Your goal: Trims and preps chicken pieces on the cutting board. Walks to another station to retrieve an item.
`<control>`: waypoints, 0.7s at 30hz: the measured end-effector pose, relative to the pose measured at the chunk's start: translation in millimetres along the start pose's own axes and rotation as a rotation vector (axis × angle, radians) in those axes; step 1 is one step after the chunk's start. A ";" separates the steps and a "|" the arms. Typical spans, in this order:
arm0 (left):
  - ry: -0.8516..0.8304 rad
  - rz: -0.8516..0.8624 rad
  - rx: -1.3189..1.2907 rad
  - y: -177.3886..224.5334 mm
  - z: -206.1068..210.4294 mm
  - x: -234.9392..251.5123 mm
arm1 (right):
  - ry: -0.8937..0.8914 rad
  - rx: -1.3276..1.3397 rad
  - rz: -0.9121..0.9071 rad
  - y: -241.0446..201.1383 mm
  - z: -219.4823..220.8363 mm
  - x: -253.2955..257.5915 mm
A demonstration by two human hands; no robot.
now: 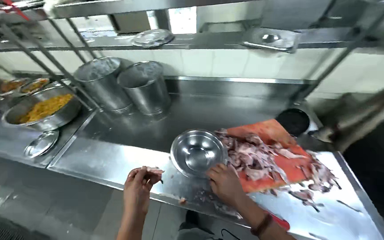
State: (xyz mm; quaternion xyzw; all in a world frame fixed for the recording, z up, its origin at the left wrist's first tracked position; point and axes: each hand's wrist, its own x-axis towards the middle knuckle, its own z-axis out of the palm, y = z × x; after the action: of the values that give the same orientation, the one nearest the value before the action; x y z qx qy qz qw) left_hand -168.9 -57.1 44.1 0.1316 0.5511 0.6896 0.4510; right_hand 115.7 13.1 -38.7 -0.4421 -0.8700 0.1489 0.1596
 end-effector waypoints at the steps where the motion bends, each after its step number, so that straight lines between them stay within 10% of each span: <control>1: 0.015 -0.009 -0.014 0.9 0.7 5.5 | -0.129 0.004 0.011 -2.2 14.2 29.6; 9: -0.007 -0.180 -0.136 -20.1 30.0 47.7 | -0.071 0.177 0.267 -56.4 17.3 87.1; 16: -0.112 -0.335 -0.132 -40.0 74.5 59.2 | -0.407 0.223 0.492 -72.2 -4.8 102.5; 21: -0.416 -0.254 0.230 -76.0 75.9 76.7 | -0.408 0.183 0.516 -46.1 -20.6 92.8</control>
State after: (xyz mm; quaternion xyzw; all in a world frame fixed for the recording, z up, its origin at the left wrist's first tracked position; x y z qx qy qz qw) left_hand -124.1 49.3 -19.8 0.2508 0.5332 0.5186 0.6196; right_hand 39.0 65.3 11.9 -0.5925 -0.7266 0.3472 -0.0217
